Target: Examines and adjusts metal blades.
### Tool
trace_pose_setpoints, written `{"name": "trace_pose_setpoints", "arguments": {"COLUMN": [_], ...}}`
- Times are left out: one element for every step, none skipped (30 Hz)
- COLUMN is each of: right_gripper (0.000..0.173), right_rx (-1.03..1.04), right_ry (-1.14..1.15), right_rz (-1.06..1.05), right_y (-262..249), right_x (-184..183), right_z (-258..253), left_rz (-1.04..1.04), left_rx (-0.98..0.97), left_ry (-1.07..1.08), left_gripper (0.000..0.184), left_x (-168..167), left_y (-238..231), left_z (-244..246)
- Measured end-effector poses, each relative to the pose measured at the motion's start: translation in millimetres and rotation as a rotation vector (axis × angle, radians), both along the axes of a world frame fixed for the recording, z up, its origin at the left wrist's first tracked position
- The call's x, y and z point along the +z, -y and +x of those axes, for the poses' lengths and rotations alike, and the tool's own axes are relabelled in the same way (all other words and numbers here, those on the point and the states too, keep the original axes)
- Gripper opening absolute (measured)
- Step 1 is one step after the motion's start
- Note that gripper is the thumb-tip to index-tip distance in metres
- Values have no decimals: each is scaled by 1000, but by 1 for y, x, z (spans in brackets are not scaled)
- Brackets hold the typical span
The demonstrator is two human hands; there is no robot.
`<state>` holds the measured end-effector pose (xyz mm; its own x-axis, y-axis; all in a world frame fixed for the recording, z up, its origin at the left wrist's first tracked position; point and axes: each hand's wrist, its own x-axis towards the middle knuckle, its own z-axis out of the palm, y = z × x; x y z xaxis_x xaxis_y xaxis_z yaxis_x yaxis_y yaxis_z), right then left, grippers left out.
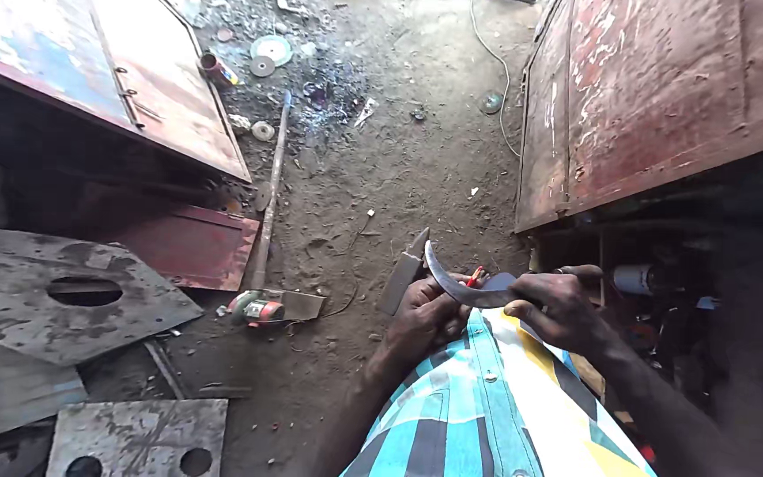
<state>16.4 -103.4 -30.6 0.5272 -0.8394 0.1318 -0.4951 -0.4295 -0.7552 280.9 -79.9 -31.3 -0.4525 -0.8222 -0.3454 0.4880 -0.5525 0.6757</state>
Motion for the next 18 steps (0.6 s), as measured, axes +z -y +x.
{"name": "trace_pose_setpoints", "arguments": {"right_gripper": [35, 35, 35, 36, 36, 36, 36, 36, 36, 36, 37, 37, 36, 35, 32, 30, 31, 31], "right_rx": [2, 4, 10, 17, 27, 40, 58, 82, 103, 122, 138, 152, 157, 141, 95, 31, -26, -52], "right_ry": [1, -1, -7, -12, -16, -15, -8, 5, 9, 3, -13, -28, -41, -57, -75, -87, -102, -101], "right_rz": [-2, -8, -20, -32, -37, -34, -29, -31, -45, -69, -96, -119, -128, -114, -87, -76, -93, -115], "right_y": [4, 9, 15, 20, 26, 32, 38, 46, 54, 63, 72, 81, 88, 96, 107, 120, 133, 143], "right_x": [-1, -2, -4, -6, -8, -10, -12, -13, -14, -14, -14, -14, -13, -8, -2, 6, 15, 22], "right_z": [2, 3, 3, 3, 2, 2, 1, 0, -3, -6, -10, -14, -19, -26, -37, -51, -65, -75], "left_rz": [-10, -16, -21, -24, -24, -22, -20, -13, -3, 7, 13, 15, 18, 24, 32, 43, 63, 84], "left_rx": [-4, -4, 1, 12, 23, 36, 51, 67, 85, 101, 122, 140, 152, 164, 185, 206, 232, 259], "left_ry": [5, 0, -10, -28, -43, -56, -64, -69, -68, -66, -58, -42, -20, -3, 0, -2, -14, -27], "left_gripper": [27, 27, 26, 26, 25, 25, 24, 23, 22, 22, 22, 23, 23, 25, 28, 30, 30, 31], "left_x": [-1, -1, -1, -2, -3, -4, -5, -4, -3, -2, -1, 0, 3, 5, 7, 8, 8, 7], "left_y": [2, 4, 7, 9, 11, 13, 15, 17, 19, 21, 24, 26, 27, 27, 26, 26, 25, 24], "left_z": [1, 1, 1, 0, 0, -1, -3, -5, -7, -8, -10, -13, -14, -14, -12, -10, -8, -7]}}
